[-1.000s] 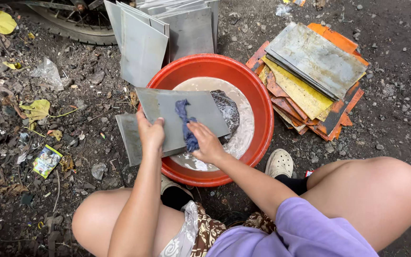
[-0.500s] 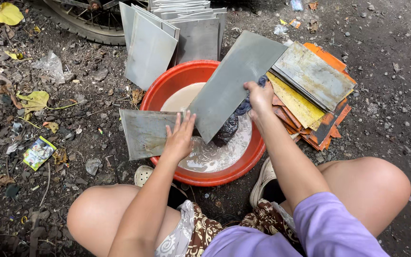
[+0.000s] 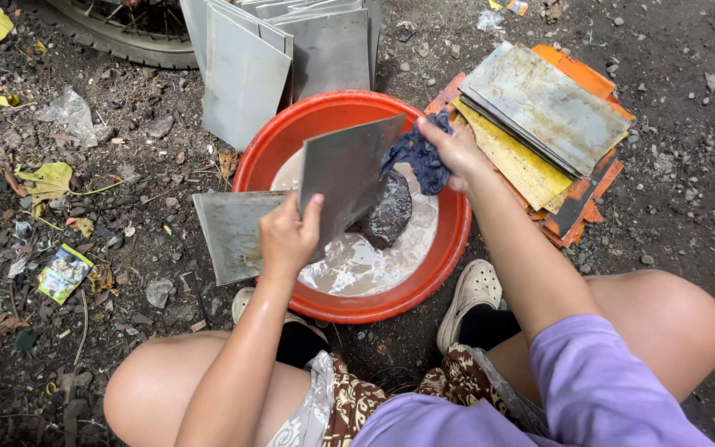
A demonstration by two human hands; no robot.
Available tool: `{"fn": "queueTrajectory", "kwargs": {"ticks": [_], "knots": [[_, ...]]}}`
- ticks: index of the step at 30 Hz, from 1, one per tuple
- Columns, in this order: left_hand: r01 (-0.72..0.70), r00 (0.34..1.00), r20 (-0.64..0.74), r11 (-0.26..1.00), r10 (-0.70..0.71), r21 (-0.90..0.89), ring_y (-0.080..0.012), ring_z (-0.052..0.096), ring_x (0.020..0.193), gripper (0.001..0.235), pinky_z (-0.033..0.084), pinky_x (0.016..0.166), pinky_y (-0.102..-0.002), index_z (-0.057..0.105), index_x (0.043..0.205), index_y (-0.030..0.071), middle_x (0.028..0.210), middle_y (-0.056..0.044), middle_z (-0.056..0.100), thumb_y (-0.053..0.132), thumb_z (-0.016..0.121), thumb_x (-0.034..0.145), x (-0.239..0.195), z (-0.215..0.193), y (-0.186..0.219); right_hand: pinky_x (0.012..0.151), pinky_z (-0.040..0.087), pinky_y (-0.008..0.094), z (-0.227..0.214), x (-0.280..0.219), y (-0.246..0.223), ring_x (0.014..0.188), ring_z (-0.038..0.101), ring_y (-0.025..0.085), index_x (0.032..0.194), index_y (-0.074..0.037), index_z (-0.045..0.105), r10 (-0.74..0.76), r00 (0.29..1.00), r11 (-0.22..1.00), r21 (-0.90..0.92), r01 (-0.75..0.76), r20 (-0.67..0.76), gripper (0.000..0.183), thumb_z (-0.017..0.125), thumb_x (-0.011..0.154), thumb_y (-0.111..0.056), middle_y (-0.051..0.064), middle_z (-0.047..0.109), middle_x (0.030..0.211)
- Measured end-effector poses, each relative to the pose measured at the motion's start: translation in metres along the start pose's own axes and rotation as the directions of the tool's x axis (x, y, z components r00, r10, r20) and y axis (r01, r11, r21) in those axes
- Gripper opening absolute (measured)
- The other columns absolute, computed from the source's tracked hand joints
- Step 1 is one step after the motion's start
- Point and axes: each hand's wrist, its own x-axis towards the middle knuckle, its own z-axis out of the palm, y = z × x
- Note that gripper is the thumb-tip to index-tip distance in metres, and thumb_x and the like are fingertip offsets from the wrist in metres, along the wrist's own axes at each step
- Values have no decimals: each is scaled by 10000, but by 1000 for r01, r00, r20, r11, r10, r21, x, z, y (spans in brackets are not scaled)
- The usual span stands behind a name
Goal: The person sits on the ground and scrubs a rectangular metal sheet with a blue cloth, repeatedly dipping the cloth into a red basin of soapy water. The person flips the sheet to clean both sides and continues scrubbing until the end of the clip.
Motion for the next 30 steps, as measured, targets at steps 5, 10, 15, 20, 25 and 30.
{"fn": "queueTrajectory", "kwargs": {"ticks": [5,10,15,20,25,30], "knots": [[275,957,-49,949,-286,-156,-238,718,577,263,537,619,-361,743,1072,22,671,-153,709,247,704,943,19,-20,1,749,590,439,-42,27,66,799,737,311,1242,-92,634,-94,988,534,-844,-52,-121,501,777,768,-168,156,741,909],[471,882,-2,881,-471,-55,-214,713,622,275,553,666,-365,756,1080,39,726,-141,742,257,711,920,27,-27,-2,1089,432,561,-59,12,166,1327,531,359,1322,-187,635,131,987,-212,-969,124,98,552,773,790,-246,111,636,1353],[585,811,20,811,-584,-10,-178,730,725,288,558,717,-350,750,1103,41,815,-135,773,262,702,924,27,-26,-5,1196,136,675,-49,3,243,1528,159,442,1438,-185,525,514,858,-534,-781,323,3,799,821,771,-511,93,378,1583],[656,752,24,744,-659,-124,-180,733,867,294,556,807,-333,704,1157,26,976,-116,784,227,676,945,29,-20,-9,1116,378,552,-36,-13,290,1353,507,426,1392,-150,627,383,915,-336,-903,267,128,628,736,809,-354,192,546,1474],[646,760,75,736,-646,-204,-197,732,962,322,555,866,-342,636,1212,13,1082,-129,762,139,681,919,32,-19,-13,1031,518,421,-29,-3,246,1228,614,350,1331,-214,627,831,484,328,-944,-25,276,641,812,719,-263,151,649,1328],[620,783,73,767,-617,-167,-211,730,1017,418,534,912,-370,585,1296,43,1116,-143,757,107,701,899,29,-17,-11,1049,570,422,-27,-6,141,1253,640,323,1374,-75,617,515,459,830,-288,-478,724,583,794,826,-165,205,624,1398]]}}
